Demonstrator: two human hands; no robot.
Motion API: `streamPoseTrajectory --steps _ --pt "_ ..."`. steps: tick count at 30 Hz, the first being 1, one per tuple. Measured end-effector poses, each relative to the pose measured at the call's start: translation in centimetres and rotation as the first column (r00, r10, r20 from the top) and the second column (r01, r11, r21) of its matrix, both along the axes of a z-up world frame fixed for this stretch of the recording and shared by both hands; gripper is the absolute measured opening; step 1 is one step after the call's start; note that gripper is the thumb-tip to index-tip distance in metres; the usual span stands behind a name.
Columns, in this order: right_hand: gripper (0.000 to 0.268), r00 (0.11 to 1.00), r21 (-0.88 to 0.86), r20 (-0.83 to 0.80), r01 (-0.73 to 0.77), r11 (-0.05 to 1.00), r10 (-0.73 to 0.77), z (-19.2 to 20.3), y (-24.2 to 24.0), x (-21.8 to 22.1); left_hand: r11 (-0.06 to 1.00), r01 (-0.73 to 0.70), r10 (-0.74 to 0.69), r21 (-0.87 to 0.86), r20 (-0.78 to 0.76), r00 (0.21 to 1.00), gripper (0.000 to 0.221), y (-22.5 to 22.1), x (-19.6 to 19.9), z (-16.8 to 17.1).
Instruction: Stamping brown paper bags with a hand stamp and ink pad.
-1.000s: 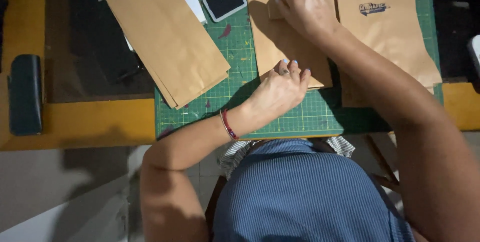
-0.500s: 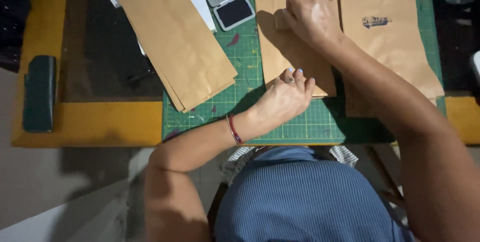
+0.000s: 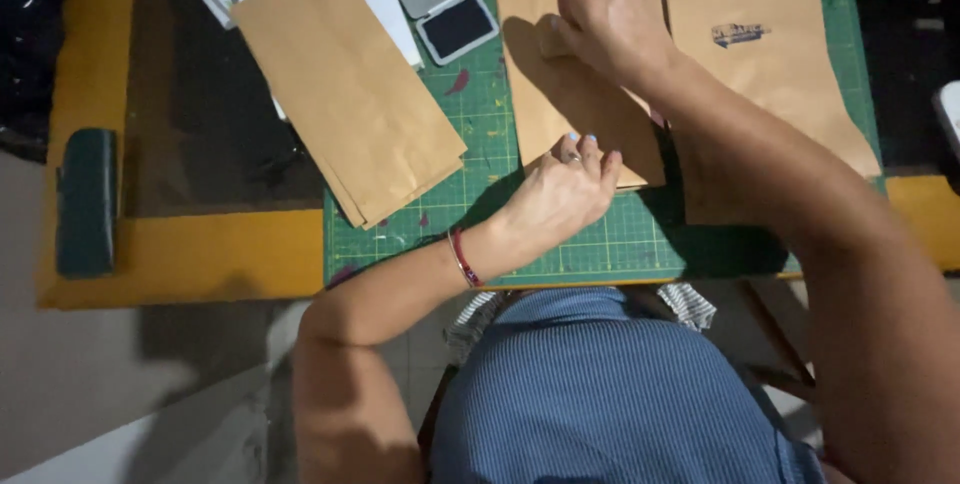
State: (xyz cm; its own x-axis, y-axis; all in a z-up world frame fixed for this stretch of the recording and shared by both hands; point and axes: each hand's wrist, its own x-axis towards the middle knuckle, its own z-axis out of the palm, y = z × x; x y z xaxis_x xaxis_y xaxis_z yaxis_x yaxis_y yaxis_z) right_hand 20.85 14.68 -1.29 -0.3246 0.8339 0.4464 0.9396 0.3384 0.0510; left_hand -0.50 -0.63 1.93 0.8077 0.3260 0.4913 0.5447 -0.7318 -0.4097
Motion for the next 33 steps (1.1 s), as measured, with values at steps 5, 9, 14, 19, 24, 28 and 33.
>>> streamPoseTrajectory --steps 5,9,14,19,24,28,33 --pt "0.033 0.963 -0.207 -0.258 -0.134 0.969 0.078 5.9 -0.2 1.6 0.999 0.021 -0.023 -0.035 -0.078 0.997 0.035 0.1 0.0 -0.3" --pt "0.016 0.705 -0.271 -0.709 -0.243 0.931 -0.022 6.3 -5.1 6.8 0.998 0.028 -0.034 -0.063 -0.099 0.994 0.036 0.0 0.1 -0.6" --pt "0.025 0.683 -0.090 -0.730 -0.137 0.987 0.028 10.5 -16.3 9.9 1.000 -0.008 0.007 -0.013 -0.140 0.990 0.034 0.3 0.2 -0.1" --pt "0.023 0.426 -0.048 -0.893 0.224 0.973 -0.142 5.8 -24.2 13.9 0.998 -0.062 0.061 -0.006 -0.133 0.989 0.049 0.7 0.8 -0.2" --pt "0.026 0.281 -0.041 -0.950 0.318 0.947 -0.136 2.7 -29.2 16.2 0.987 -0.119 0.120 0.105 -0.006 0.993 0.043 0.0 2.7 2.4" --pt "0.022 0.229 0.022 -0.963 0.588 0.808 -0.141 -0.7 -31.3 18.9 0.991 -0.043 0.030 0.124 0.104 0.994 0.036 -1.2 6.7 3.6" --pt "0.033 0.086 0.111 -0.994 0.830 0.547 0.072 -3.1 -32.6 20.3 0.996 -0.074 0.081 0.053 -0.147 0.986 0.053 -3.4 15.3 -2.4"
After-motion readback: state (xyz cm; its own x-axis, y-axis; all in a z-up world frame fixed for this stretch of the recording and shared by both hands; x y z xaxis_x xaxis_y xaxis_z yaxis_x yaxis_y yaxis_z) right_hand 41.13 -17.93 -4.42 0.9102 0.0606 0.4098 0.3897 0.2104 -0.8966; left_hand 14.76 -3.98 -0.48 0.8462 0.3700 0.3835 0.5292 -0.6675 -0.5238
